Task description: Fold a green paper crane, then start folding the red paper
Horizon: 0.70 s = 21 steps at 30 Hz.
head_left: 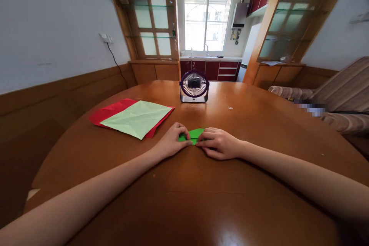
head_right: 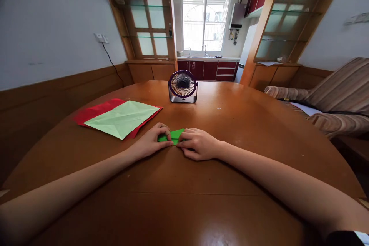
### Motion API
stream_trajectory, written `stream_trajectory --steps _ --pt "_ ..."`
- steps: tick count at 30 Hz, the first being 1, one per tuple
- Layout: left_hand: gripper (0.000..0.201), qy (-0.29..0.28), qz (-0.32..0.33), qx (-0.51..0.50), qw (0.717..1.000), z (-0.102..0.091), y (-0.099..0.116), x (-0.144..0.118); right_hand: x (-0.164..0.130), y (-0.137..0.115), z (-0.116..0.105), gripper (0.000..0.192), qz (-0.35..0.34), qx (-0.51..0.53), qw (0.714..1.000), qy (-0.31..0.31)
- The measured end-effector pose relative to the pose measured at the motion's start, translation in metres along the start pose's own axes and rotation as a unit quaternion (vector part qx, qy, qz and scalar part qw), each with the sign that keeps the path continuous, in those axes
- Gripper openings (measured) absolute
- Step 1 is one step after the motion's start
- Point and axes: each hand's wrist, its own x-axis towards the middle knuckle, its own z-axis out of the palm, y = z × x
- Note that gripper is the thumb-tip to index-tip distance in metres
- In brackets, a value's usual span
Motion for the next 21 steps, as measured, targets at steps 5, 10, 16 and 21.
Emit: stream_trajectory --steps 5,10,16,21 --pt "0.014 0.014 -0.001 0.000 1.000 0.000 0.002 -0.001 -0.009 -0.002 -0.008 0.027 0.020 0.014 1.000 0.000" --pt "0.019 0.006 -0.004 0.016 1.000 -0.011 -0.004 0.000 -0.013 -0.004 -0.013 0.027 0.037 0.044 0.998 -0.018" --pt "0.024 -0.038 -0.029 0.034 0.998 -0.019 -0.015 0.006 -0.012 -0.001 -0.011 0.026 0.046 0.089 0.995 0.003" --pt "0.026 -0.038 -0.038 0.044 0.998 -0.019 -0.015 0.007 -0.019 0.002 -0.013 0.023 0.044 0.087 0.995 0.027"
